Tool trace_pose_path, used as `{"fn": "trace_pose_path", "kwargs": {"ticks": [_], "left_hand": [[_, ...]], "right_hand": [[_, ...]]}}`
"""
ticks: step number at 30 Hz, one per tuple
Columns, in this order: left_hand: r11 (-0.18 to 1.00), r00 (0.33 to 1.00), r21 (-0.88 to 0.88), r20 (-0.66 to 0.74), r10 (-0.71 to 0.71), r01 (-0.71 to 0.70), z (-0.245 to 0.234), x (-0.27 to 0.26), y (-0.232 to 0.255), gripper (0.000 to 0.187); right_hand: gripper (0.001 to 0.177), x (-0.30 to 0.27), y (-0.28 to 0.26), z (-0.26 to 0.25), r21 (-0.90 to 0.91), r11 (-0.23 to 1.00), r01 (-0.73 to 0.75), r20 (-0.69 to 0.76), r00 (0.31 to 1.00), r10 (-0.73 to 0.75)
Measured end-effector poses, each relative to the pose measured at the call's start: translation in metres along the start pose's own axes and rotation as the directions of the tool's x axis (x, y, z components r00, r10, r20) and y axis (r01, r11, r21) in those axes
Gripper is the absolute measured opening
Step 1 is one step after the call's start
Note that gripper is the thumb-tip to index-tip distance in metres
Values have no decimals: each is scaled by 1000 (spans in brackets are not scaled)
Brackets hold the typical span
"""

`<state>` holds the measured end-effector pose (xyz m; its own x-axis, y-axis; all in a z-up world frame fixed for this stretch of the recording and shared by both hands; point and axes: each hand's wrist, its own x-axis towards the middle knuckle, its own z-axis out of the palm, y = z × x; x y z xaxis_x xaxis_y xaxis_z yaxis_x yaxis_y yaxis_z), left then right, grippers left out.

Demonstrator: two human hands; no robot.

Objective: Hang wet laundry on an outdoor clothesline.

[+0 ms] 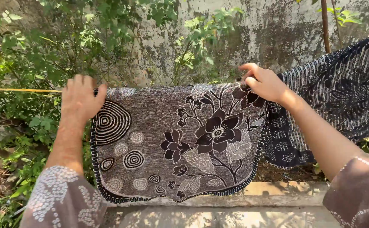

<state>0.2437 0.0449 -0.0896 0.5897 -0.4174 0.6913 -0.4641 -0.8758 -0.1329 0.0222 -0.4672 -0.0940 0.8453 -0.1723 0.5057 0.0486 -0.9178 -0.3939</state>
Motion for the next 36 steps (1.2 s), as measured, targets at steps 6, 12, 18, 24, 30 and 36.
{"fn": "trace_pose_path", "kwargs": {"ticks": [6,12,18,24,30,36], "left_hand": [[962,983,-260,179,-29,76,-38,-33,-19,55],[965,977,-246,206,-46,97,8,-52,-31,35],[911,995,-412,-77,-58,22,7,-56,-35,33],[888,928,-289,3,-372,357,32,-57,-45,27],[942,951,-169,-52,-304,291,55,-52,-66,25],[789,875,-426,10,-485,442,7,-63,-42,37]], "right_hand": [[67,-31,-24,-13,32,962,272,-90,959,-268],[58,-99,-56,25,-529,845,-72,-624,709,-330],[30,-125,-33,56,-177,971,-163,-721,693,-15],[13,-99,-51,5,-278,954,115,-758,584,-292],[15,-42,-77,-54,-296,937,188,-701,623,-346],[19,1,-28,-62,-390,850,-355,-342,912,225]]}}
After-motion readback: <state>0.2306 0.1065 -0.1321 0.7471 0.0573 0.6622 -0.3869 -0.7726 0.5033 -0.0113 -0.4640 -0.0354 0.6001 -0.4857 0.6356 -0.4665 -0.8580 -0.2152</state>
